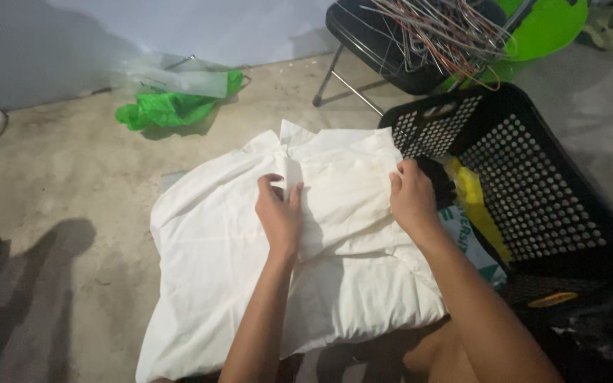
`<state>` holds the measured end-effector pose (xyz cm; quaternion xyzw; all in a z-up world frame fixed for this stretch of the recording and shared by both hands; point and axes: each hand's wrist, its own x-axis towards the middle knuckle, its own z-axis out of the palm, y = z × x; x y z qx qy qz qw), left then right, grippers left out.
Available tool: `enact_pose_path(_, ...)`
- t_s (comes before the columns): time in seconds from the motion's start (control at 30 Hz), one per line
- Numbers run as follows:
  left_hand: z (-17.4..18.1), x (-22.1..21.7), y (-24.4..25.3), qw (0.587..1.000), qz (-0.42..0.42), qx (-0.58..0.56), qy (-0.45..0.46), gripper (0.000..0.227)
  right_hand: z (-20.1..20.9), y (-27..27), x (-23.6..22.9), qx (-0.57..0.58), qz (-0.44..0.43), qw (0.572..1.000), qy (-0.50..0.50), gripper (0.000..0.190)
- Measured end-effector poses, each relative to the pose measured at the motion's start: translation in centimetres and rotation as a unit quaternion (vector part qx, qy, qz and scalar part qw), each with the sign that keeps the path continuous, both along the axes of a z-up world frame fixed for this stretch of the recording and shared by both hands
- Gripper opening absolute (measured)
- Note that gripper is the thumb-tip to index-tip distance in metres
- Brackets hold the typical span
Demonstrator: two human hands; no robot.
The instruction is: The person picks up a white shirt from a laundry basket, spreads it out on a wooden surface, and folds it by hand, including the sleeves and main body, before placing the folded shirt back into the basket.
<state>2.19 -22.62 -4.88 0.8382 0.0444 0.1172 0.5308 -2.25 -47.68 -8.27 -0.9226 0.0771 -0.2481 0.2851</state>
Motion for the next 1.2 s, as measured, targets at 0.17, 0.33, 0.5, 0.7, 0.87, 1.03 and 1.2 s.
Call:
enact_pose_path(0.17,1.5,-0.8,-0.2,0.988,-0.003,0.143,-0.064,0.057,3.7,1.1,-0.7,-0.062,-0.096,0.985,0.132,0.028)
enact_pose_path(0.33,0.0,-2.1,-0.9,0.894,-0.207,0.343,-0.201,0.092,5.4,4.7,-1.1,-0.133,0.018,0.991,0.007,0.054)
enact_pose_path(0.5,-1.8,-1.9,-0.2,0.891,-0.253,0.354,-0.129,0.114,3.0,7.0,-0.3,-0.253,0.112,0.957,0.086,0.072)
enact_pose_path(0.7,-1.8,-2.1,0.2,0.9,-0.249,0.334,-0.126,0.124,2.2,4.2,-0.6,-0.21,0.093,0.965,0.126,0.083)
enact_pose_path(0.87,-0.3,-2.2,-0.2,0.898,-0.257,0.345,-0.099,0.136,3.9,5.5,-1.0,-0.176,0.098,0.975,0.098,0.082)
enact_pose_path(1.03,0.1,-2.5,-0.5,0.89,-0.259,0.371,-0.061,0.143,3.3,6.4,-0.8,-0.183,0.13,0.973,0.06,0.076)
enact_pose_path(1.2,0.8,-2.1,-0.3,0.895,-0.267,0.348,-0.075,0.145,2.4,5.5,0.7,-0.214,0.103,0.962,0.134,0.086)
